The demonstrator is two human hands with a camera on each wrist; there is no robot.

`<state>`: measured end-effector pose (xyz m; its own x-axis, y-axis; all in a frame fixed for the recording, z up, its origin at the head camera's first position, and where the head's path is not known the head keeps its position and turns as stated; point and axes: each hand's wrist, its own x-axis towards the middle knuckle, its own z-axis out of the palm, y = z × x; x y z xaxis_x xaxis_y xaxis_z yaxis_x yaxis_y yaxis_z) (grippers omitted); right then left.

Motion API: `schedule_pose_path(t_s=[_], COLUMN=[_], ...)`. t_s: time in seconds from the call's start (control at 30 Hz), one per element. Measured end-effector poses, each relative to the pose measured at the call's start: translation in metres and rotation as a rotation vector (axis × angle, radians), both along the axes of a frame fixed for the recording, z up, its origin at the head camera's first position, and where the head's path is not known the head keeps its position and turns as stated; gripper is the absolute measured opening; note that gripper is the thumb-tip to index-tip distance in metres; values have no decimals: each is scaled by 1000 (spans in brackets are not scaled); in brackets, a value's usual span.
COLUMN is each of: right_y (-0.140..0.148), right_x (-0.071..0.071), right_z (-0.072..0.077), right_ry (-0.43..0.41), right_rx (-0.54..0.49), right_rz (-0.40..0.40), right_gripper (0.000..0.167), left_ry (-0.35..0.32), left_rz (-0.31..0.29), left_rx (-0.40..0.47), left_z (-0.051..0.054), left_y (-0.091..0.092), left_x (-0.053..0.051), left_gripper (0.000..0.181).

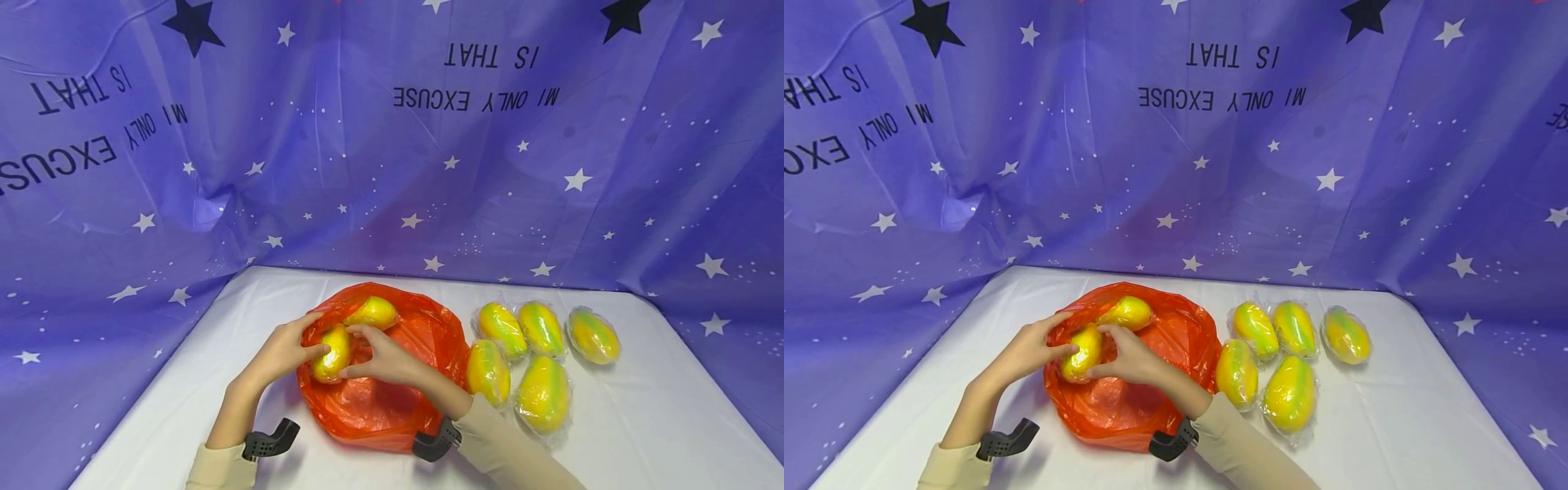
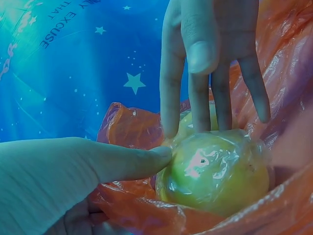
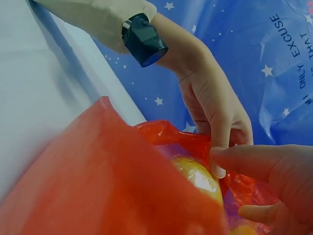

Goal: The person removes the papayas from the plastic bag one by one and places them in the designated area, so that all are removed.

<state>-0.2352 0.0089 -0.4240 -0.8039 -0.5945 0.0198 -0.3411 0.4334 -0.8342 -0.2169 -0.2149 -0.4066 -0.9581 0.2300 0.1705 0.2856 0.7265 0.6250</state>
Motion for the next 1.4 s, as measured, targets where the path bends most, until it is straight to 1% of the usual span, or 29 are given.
schedule_pose_path(t_s=[0.17, 0.37, 0.53, 0.67, 0.83, 0.97, 1.1, 1.27, 1.4], right_y=[-6, -14, -19, -25, -33, -35, -35, -33, -29], right_x=[-1, 0, 2, 3, 2, 1, 2, 2, 1], right_z=[-2, -5, -5, -7, -12, -15, -15, -14, -16], right_ry=[18, 26, 38, 61, 77, 72, 66, 77, 83], right_rx=[36, 84, 101, 111, 66, 22, -2, -7, 2], right_rz=[-10, -32, -30, -51, -116, -145, -149, -143, -123], right_gripper=[83, 87, 90, 88, 81, 71, 66, 65, 67], left_ry=[4, 18, 26, 37, 40, 45, 38, 36, 30], left_rz=[-3, -9, -7, -9, -3, -12, -15, -21, -18], left_rx=[9, 26, 42, 42, 43, 15, 9, 17, 24], left_z=[0, 0, -1, 0, 0, -1, 0, 2, 2], left_y=[0, 1, 1, 2, 3, 3, 4, 4, 3], left_x=[0, 0, 0, 0, -1, -1, 0, 1, 1], left_gripper=[61, 52, 48, 47, 45, 44, 44, 43, 43])
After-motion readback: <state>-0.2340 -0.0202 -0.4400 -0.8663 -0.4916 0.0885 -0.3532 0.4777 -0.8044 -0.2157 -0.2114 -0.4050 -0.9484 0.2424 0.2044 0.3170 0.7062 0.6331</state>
